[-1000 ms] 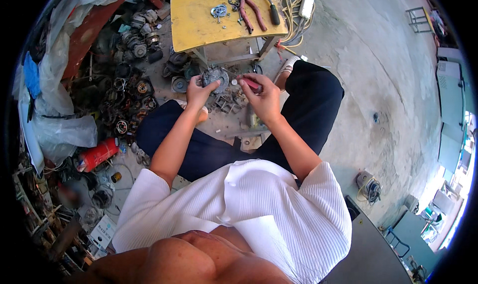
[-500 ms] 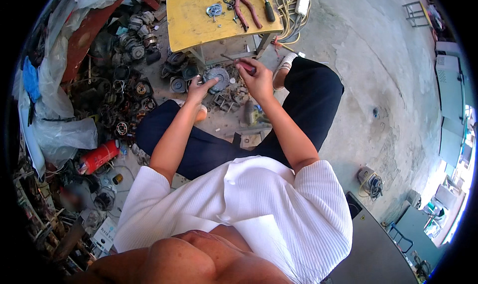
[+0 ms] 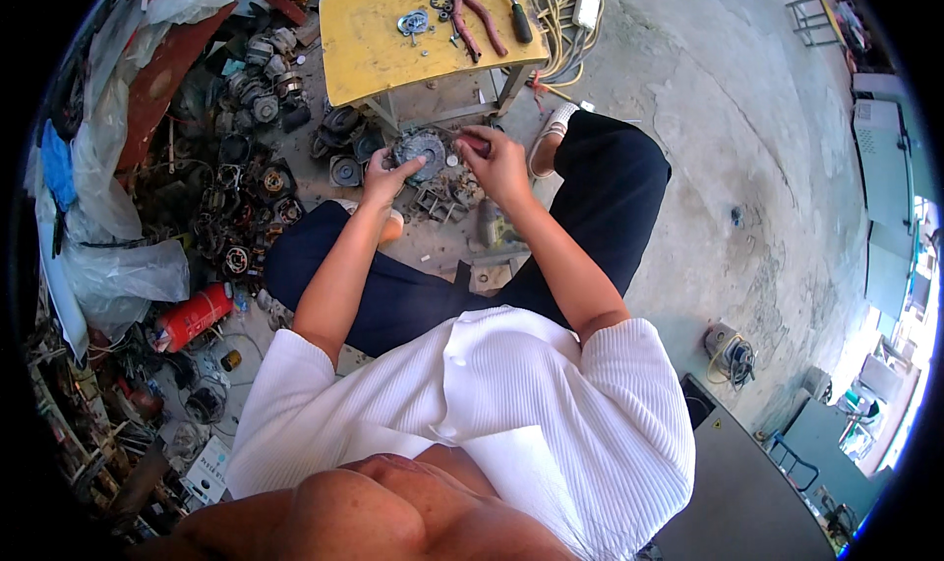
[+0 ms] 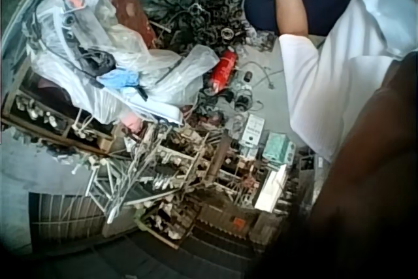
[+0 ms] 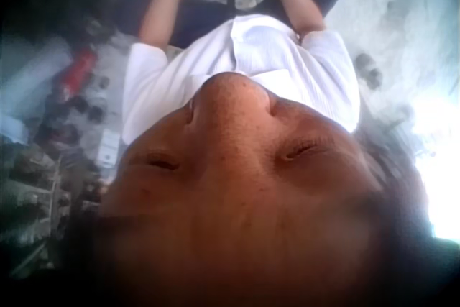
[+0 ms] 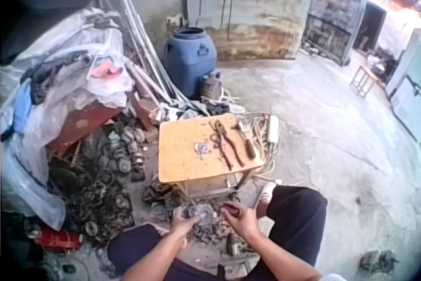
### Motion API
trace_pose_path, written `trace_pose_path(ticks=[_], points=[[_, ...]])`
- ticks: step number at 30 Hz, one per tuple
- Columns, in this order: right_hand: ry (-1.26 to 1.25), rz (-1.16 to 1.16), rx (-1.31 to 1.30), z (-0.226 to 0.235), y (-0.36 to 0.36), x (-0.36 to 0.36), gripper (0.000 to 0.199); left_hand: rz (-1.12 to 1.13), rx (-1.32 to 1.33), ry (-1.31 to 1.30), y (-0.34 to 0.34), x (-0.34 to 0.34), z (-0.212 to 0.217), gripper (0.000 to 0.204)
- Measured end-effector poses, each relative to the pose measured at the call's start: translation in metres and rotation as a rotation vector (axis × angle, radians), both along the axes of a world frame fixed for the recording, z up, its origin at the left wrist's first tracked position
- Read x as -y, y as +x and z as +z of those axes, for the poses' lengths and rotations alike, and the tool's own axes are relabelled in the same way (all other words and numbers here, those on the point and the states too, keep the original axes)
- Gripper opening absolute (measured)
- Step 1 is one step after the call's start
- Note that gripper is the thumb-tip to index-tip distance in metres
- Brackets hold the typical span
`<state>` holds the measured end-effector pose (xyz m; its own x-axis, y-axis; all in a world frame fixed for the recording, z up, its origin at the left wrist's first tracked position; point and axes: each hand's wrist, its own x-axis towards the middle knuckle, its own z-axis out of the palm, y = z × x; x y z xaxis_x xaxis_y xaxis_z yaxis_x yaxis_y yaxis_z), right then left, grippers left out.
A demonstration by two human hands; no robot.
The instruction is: The person disassembles a small motor component by hand and with tools, using pliers to pull at parts and a screwdriver to pry within the metal housing.
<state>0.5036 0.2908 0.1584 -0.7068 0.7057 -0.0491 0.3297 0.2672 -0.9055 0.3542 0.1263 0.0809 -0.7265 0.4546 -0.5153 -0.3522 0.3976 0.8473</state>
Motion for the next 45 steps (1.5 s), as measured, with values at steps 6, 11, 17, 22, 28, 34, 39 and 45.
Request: trace_pose_path(ticks=[6, 11, 17, 22, 28, 34, 39, 45], points=[[-0.008, -0.047, -0.189, 0.002, 0.000, 0.000, 0.028, -0.057, -0.137, -0.088, 0.000, 0.000, 0.005, 0.080], [-0.001, -0.064, -0.036, -0.027, 0.002, -0.014, 0.028, 0.005, -0.054, 0.029, 0.000, -0.003, 0.001, 0.080], [-0.044, 0.028, 0.196, 0.000, 0.006, -0.010, 0.028, 0.064, 0.077, 0.105, -0.006, -0.002, -0.011, 0.076], [-0.037, -0.006, -0.080, 0.007, 0.006, 0.000, 0.025, 0.090, 0.129, 0.196, -0.005, -0.001, -0.014, 0.071], [0.003, -0.015, -0.118, 0.018, 0.007, 0.002, 0.025, 0.089, 0.167, 0.145, -0.005, -0.002, -0.001, 0.077], [0.089, 0.023, -0.019, 0.011, 0.005, -0.009, 0.024, 0.164, 0.167, 0.117, -0.001, -0.004, 0.012, 0.070], [-0.147, 0.085, -0.082, 0.018, 0.003, -0.001, 0.022, 0.108, 0.061, 0.098, -0.003, -0.004, -0.003, 0.073], [-0.023, 0.055, -0.167, 0.009, 0.004, -0.018, 0.022, 0.013, -0.181, -0.145, -0.005, -0.002, -0.006, 0.080]])
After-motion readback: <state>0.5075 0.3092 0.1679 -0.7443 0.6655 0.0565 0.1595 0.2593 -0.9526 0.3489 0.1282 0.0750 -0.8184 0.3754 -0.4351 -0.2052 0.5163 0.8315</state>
